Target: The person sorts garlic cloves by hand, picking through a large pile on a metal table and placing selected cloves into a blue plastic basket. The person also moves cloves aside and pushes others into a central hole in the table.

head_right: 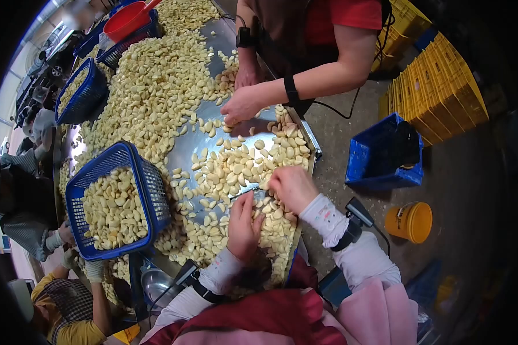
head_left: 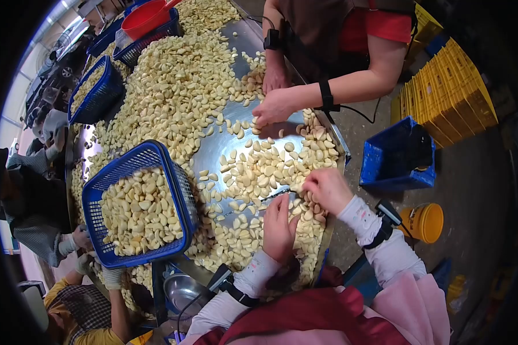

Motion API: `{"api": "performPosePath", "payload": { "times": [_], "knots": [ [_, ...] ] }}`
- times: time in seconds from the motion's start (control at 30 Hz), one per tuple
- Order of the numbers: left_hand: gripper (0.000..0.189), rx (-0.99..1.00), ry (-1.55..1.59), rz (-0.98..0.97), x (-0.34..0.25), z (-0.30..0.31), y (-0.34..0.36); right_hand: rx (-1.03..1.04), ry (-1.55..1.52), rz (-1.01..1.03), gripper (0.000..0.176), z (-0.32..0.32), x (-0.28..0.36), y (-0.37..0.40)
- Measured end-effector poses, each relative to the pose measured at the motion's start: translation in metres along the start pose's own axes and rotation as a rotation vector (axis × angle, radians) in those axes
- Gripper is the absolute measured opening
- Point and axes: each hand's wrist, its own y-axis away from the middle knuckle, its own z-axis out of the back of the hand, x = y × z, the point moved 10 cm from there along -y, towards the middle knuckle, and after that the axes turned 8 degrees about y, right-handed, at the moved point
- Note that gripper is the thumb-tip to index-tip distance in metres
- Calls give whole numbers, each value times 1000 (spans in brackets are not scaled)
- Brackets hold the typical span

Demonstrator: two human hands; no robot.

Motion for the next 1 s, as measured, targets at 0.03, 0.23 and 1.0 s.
{"api": "performPosePath", "payload": {
  "times": [0.03,0.23,1.0],
  "knots": [
    [46,6,5,4,2,1,-2,34,-233,8,24,-13,15,17],
    [19,438,123,99,14,-30,7,-34,-11,19,26,-22,28,53],
    [42,220,-546,-98,6,-22,-46,-319,402,-194,24,92,-81,61]
  ]
}}
